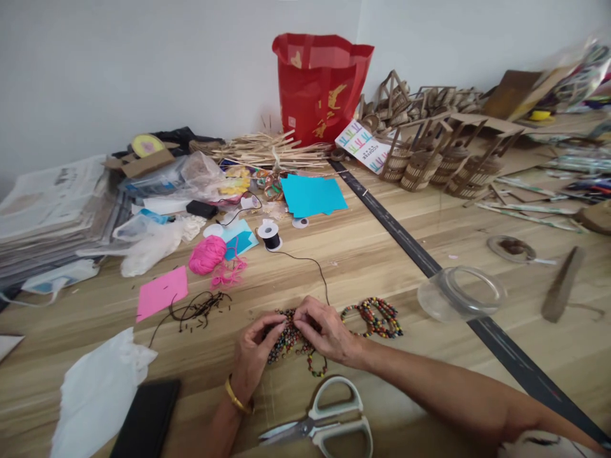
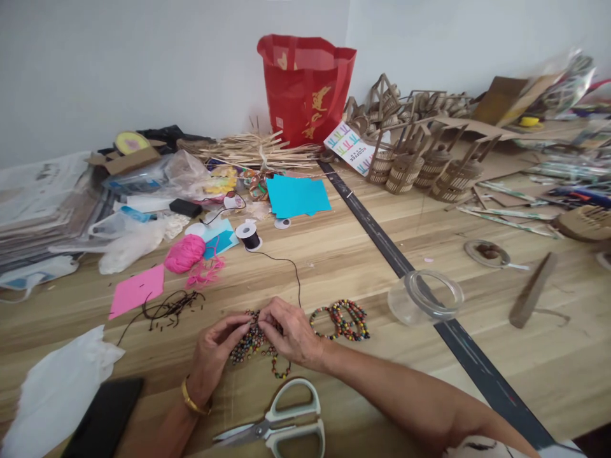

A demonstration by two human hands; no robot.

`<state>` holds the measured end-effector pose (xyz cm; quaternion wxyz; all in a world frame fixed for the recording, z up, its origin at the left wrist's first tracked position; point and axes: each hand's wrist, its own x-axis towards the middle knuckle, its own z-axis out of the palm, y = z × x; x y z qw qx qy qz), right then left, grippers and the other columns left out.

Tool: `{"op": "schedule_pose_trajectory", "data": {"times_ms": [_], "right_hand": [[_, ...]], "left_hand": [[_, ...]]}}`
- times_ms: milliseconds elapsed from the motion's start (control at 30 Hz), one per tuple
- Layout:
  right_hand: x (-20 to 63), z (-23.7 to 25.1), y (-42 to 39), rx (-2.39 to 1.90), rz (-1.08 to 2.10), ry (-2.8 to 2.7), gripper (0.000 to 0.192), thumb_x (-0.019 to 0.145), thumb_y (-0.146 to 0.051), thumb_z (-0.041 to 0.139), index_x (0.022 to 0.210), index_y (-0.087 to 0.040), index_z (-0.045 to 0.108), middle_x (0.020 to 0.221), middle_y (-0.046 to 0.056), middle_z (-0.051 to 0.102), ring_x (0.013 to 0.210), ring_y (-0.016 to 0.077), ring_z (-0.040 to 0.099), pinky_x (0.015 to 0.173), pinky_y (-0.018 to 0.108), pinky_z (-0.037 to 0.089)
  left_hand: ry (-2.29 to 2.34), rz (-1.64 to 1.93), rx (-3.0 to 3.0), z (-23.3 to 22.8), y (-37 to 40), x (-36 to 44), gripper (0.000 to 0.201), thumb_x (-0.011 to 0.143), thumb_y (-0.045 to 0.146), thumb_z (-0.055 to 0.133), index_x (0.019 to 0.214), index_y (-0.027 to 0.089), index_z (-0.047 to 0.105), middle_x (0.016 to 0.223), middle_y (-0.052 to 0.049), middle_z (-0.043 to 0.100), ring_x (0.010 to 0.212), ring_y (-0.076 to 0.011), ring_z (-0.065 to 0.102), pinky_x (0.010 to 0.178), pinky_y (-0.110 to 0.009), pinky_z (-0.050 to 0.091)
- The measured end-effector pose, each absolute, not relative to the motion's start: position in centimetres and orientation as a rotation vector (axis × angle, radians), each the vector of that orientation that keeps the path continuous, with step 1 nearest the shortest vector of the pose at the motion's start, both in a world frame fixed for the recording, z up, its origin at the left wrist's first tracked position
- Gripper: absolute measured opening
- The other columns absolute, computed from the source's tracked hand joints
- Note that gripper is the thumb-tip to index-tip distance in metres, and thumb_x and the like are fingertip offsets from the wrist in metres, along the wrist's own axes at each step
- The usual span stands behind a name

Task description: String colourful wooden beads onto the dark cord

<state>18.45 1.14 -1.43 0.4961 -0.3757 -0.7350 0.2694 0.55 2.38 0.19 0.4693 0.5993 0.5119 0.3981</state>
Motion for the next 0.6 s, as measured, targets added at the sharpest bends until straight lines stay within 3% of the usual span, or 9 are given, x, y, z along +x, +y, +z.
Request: {"op": "schedule_pose_trajectory", "data": {"times_ms": [600], "right_hand": [[18.52, -1.33, 1.02, -0.905, 0.656, -1.794, 0.009, 0.092, -0.017, 0.046, 0.086, -0.019, 0.053, 0.074, 0.002, 0.05, 0.067, 0.0154, 0.048, 0.06, 0.026, 0.039]], "left_hand": [[1.23, 0.966, 1.44, -0.01, 2.28, 0.57, 0.012, 0.07, 0.025, 0.07, 0.078, 0.019, 0.076, 0.085, -0.006, 0.076, 0.084, -0.0215, 0.068, 0.081, -0.029, 0.054]]}}
